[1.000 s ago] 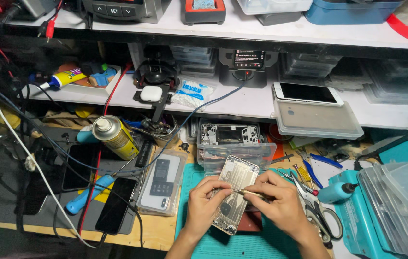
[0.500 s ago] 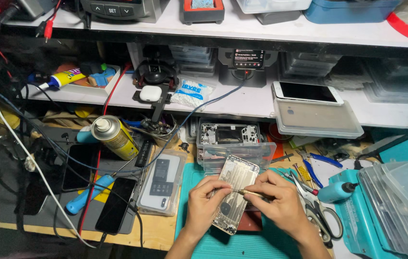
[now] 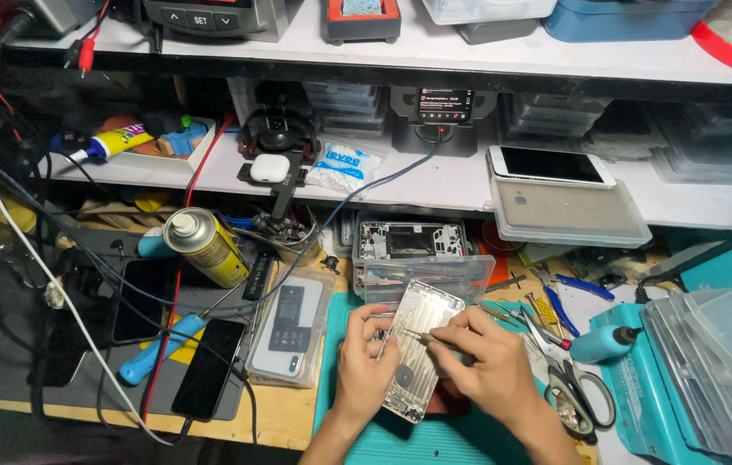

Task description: The person works on a disassembled smartphone at a repair bench, holding the phone frame in one hand and using a small hand tool to scrape old adhesive and residue from the frame and edges. They set the frame down to pick at internal components, then lift the frame again to continue scraping and cleaning its surface.

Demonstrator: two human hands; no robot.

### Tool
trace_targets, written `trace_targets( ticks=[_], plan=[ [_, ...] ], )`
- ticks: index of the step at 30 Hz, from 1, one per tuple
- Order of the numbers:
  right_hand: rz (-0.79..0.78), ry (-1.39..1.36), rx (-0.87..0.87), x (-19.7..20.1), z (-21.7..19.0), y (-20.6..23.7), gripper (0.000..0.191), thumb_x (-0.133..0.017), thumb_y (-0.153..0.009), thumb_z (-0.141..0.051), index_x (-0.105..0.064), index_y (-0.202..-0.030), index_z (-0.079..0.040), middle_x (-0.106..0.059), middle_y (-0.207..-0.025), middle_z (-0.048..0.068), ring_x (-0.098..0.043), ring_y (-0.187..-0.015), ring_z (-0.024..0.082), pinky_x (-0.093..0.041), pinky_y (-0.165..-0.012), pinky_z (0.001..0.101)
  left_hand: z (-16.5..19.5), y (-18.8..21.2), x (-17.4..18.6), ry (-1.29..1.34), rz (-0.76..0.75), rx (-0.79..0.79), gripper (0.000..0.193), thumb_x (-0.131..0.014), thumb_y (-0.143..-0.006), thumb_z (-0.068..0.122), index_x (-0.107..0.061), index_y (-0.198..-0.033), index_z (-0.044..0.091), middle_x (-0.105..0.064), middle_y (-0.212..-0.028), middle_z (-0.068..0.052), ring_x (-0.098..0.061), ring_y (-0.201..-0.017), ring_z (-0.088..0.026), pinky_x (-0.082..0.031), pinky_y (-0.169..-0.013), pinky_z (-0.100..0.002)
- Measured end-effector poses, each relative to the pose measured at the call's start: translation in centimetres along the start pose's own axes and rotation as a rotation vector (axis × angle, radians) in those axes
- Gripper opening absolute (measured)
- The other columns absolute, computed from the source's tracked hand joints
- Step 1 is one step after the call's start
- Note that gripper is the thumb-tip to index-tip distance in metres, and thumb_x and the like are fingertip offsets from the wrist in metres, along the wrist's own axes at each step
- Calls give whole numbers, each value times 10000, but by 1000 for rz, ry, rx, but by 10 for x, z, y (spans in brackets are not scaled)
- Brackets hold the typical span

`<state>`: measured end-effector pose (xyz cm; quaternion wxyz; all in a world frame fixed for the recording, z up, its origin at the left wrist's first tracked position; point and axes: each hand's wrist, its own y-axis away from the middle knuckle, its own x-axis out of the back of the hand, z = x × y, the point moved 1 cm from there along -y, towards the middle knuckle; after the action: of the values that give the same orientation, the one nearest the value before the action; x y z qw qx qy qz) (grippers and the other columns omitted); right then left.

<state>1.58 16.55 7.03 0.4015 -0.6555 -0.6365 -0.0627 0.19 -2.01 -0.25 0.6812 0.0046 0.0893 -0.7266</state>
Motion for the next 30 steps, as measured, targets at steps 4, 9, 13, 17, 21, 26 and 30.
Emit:
trace_targets(
  ticks=[4,9,13,17,21,26,30],
  plan=[
    [17,56,72,-7,-6,0,168,-808,-744,-117,-789,-906,-76,-665,-791,50,-673,-601,184,-526,-535,303,1,0,-2,-105,22,-11,398,-593,-926,-11,-468,-1305,-10,-724,-1001,-99,-733,-715,-103,-564,-591,-231],
    [38,77,51,-9,-7,0,168,-806,-742,-120,-790,-905,-80,-665,-776,44,-669,-585,187,-522,-526,310,4,3,-3,-125,18,-12,362,-578,-952,20,-484,-1300,-14,-713,-955,-89,-701,-673,-89,-532,-546,-237],
    [52,79,34,-11,-7,0,169,-805,-740,-119,-789,-903,-78,-675,-780,40,-675,-588,184,-522,-522,309,7,3,-2,-146,16,-10,347,-571,-963,37,-482,-1294,-19,-712,-930,-92,-698,-659,-94,-528,-530,-248],
    [58,92,34,-14,-7,1,169,-810,-735,-126,-790,-895,-77,-673,-775,39,-670,-581,188,-519,-519,311,10,3,-3,-155,17,-29,344,-572,-962,33,-485,-1290,-21,-712,-902,-93,-700,-656,-98,-531,-528,-254],
    [68,94,52,-17,-6,2,162,-810,-745,-132,-789,-896,-77,-667,-781,41,-675,-598,195,-517,-528,317,12,3,-3,-191,15,-48,342,-572,-965,35,-488,-1291,-20,-727,-867,-84,-686,-633,-92,-518,-523,-251],
    [64,95,53,-18,-4,2,154,-808,-750,-140,-790,-890,-79,-672,-790,44,-678,-602,205,-523,-534,322,12,3,-2,-198,18,-54,337,-573,-968,33,-498,-1292,-22,-723,-863,-86,-683,-629,-88,-519,-519,-250],
    [67,82,47,-19,-3,3,161,-807,-750,-146,-788,-894,-77,-673,-795,47,-683,-607,207,-526,-538,323,11,4,-2,-200,18,-59,342,-575,-964,33,-491,-1290,-25,-735,-862,-84,-679,-614,-86,-511,-514,-251]
  ],
)
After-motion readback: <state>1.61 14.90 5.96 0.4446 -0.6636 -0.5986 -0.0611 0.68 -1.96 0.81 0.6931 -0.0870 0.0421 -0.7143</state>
